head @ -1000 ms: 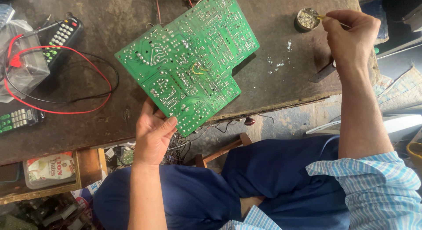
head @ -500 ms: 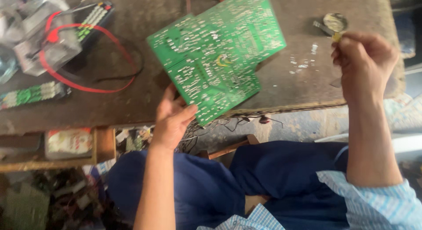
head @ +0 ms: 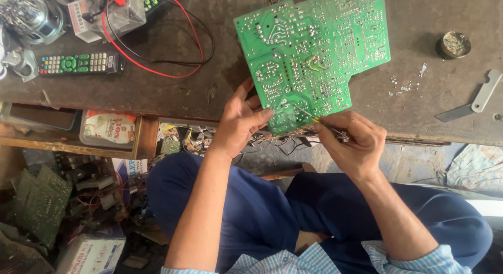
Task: The person sits cross-legged and works on a green circuit board. They apply flux with a small brush, then use a soldering iron to solder multiple joints on the board. They scrape the board with a utility knife and use pliers to adjust components.
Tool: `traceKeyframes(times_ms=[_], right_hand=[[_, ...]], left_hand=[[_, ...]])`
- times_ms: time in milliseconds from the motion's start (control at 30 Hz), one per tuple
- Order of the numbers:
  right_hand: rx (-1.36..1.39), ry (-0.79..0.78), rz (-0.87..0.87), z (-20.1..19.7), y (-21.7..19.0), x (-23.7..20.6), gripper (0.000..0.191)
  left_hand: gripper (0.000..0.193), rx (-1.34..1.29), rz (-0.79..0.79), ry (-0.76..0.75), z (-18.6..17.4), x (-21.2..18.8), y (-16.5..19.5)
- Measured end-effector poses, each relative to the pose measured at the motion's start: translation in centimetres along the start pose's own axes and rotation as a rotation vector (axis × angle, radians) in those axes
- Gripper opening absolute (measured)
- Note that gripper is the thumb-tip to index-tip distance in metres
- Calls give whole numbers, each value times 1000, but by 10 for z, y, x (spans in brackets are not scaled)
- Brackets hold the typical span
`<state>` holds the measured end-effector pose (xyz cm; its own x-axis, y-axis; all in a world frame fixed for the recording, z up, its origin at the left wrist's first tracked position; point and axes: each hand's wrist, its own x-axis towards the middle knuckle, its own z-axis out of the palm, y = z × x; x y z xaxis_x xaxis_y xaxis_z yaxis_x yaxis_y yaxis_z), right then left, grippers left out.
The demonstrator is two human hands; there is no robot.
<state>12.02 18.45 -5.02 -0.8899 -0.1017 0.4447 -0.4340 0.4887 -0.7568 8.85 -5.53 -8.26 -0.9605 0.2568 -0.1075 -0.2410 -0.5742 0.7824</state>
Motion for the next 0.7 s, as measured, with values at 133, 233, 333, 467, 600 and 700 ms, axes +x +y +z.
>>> traceKeyframes(times_ms=[133,233,333,467,600,700], right_hand=[[39,20,49,3,5,1,14],[97,14,125,7,11,3,13],[104,-9,167,9,15,3,13],[134,-24,173,13,16,2,13],[137,-37,169,16,16,4,13],[90,-45,134,14,16,5,13]], left_hand=[[93,44,8,-5,-2,-1,-1],[92,59,8,-8,-1,-1,0],[92,58,2,-5,-1,-2,1],[92,49,-11,5,0,-2,2],[92,34,2,1,-1,-2,1],[92,21,4,1,-2,-2,0]])
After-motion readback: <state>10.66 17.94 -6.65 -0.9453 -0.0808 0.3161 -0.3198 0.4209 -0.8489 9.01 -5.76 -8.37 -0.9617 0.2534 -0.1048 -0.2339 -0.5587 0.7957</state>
